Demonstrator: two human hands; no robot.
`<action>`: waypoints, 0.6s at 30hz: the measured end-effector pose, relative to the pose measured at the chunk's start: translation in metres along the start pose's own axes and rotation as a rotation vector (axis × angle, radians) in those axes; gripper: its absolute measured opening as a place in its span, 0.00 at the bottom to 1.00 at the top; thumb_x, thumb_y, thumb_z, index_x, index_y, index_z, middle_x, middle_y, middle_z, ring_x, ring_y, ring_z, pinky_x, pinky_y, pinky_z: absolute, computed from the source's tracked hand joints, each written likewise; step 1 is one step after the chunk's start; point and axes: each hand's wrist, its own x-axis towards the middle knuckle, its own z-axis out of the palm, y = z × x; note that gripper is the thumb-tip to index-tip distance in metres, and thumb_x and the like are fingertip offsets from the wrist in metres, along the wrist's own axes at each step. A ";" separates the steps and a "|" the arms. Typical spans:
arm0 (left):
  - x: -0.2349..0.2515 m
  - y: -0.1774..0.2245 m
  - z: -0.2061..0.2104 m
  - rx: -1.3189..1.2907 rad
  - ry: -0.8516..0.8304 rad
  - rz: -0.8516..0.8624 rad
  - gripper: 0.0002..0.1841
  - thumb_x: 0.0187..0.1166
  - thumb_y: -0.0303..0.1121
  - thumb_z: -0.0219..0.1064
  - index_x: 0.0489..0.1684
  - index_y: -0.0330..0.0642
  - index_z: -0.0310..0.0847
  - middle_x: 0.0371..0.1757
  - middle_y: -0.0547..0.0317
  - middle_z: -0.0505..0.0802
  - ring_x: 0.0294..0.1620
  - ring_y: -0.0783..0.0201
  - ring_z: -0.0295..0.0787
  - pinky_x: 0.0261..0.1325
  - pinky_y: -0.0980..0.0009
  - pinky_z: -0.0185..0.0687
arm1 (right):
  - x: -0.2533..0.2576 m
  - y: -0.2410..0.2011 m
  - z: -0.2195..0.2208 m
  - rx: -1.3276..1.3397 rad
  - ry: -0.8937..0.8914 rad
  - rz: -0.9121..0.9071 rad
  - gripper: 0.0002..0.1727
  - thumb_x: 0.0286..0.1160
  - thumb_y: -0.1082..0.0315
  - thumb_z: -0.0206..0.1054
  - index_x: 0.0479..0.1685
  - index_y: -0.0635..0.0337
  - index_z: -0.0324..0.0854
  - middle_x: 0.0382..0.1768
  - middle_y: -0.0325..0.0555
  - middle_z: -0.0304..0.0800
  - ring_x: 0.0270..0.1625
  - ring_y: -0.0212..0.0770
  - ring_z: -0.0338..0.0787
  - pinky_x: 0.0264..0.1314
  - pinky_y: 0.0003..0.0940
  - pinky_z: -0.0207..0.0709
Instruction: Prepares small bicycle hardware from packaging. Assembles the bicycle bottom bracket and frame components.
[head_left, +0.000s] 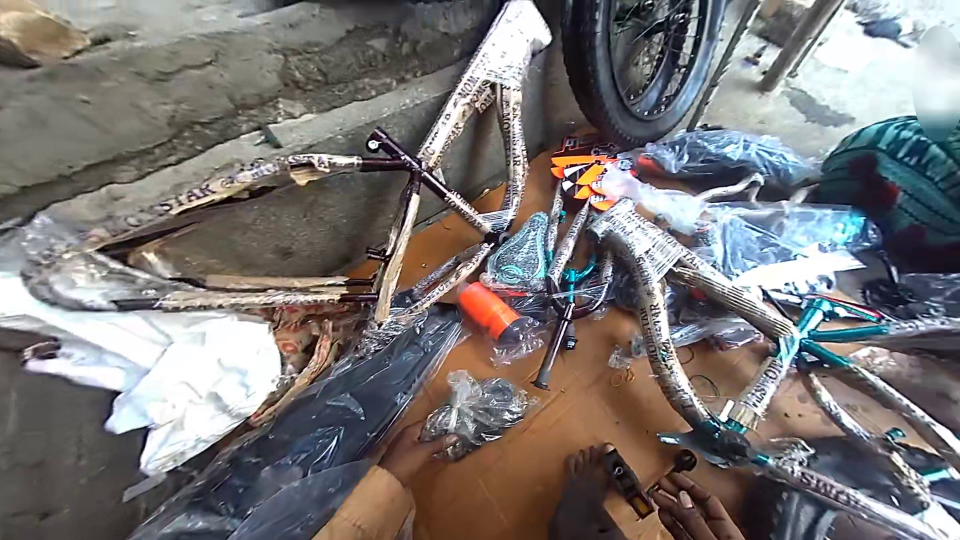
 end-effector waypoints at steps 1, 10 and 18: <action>0.000 -0.001 0.002 -0.143 0.019 -0.001 0.30 0.72 0.32 0.79 0.73 0.33 0.77 0.66 0.40 0.88 0.66 0.52 0.88 0.72 0.54 0.82 | -0.002 -0.001 -0.004 0.006 0.013 -0.008 0.16 0.88 0.74 0.54 0.68 0.68 0.74 0.57 0.54 0.91 0.53 0.43 0.94 0.57 0.39 0.89; 0.022 0.004 -0.017 0.112 -0.027 0.043 0.36 0.71 0.34 0.80 0.78 0.30 0.68 0.67 0.30 0.84 0.60 0.39 0.88 0.61 0.43 0.86 | -0.022 -0.004 -0.022 0.012 0.149 -0.098 0.15 0.86 0.75 0.55 0.66 0.70 0.76 0.57 0.58 0.91 0.52 0.49 0.94 0.57 0.44 0.89; 0.031 -0.017 -0.023 0.093 -0.042 0.144 0.44 0.62 0.34 0.85 0.79 0.25 0.66 0.74 0.29 0.80 0.77 0.44 0.77 0.82 0.50 0.69 | -0.015 -0.024 -0.034 -0.219 0.215 -0.331 0.16 0.81 0.75 0.60 0.64 0.72 0.78 0.56 0.54 0.90 0.55 0.44 0.93 0.59 0.42 0.89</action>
